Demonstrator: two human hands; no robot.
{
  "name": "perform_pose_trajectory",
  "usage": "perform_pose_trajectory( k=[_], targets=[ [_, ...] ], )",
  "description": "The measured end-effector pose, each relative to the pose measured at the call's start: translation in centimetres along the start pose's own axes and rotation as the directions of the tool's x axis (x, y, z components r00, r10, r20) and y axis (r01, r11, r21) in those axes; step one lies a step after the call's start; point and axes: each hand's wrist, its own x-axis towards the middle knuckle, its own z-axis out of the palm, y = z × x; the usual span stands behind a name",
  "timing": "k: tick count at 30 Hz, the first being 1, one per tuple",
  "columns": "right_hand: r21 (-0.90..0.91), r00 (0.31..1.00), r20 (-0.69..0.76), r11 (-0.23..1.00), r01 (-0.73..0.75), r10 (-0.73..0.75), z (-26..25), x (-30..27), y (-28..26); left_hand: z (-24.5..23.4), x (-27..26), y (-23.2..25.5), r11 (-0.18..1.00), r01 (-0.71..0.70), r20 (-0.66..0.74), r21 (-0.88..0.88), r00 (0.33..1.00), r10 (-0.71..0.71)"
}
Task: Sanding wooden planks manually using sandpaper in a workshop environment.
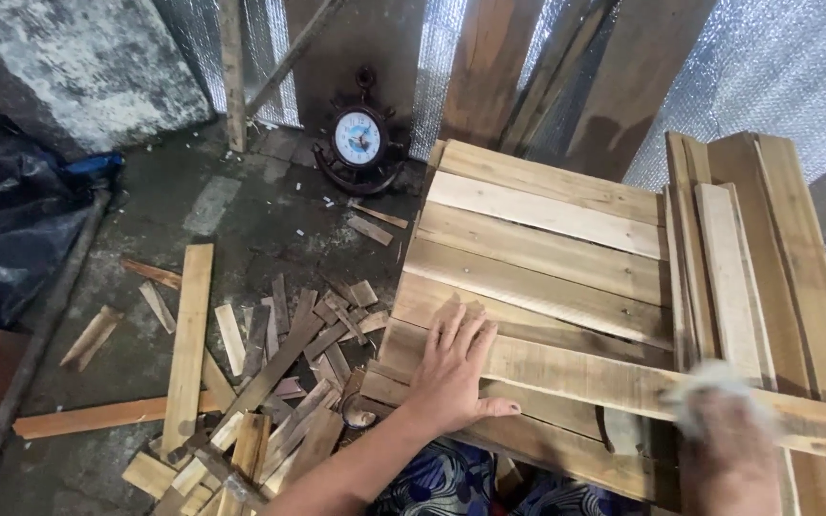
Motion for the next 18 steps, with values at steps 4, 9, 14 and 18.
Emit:
perform_pose_trajectory(
  k=[4,9,14,18],
  targets=[
    [-0.287,0.976,-0.19,0.945,-0.157,0.104,1.0,0.0,0.8,0.8,0.0,0.1,0.989,0.042,0.05,0.145,0.997,-0.05],
    [-0.288,0.972,0.233,0.953,0.098,-0.029,9.0,5.0,-11.9,1.3,0.0,-0.1,0.974,0.063,0.062,0.217,0.995,-0.078],
    [0.149,0.979,0.14,0.981,0.125,-0.146,-0.1,9.3,-20.4,1.3,0.1,-0.2,0.97,0.066,0.081,0.233,0.993,-0.087],
    [-0.19,0.981,0.08,0.963,0.191,-0.179,2.4,5.0,-8.0,1.3,0.2,-0.2,0.97,0.056,0.038,0.236,0.997,-0.067]
  ],
)
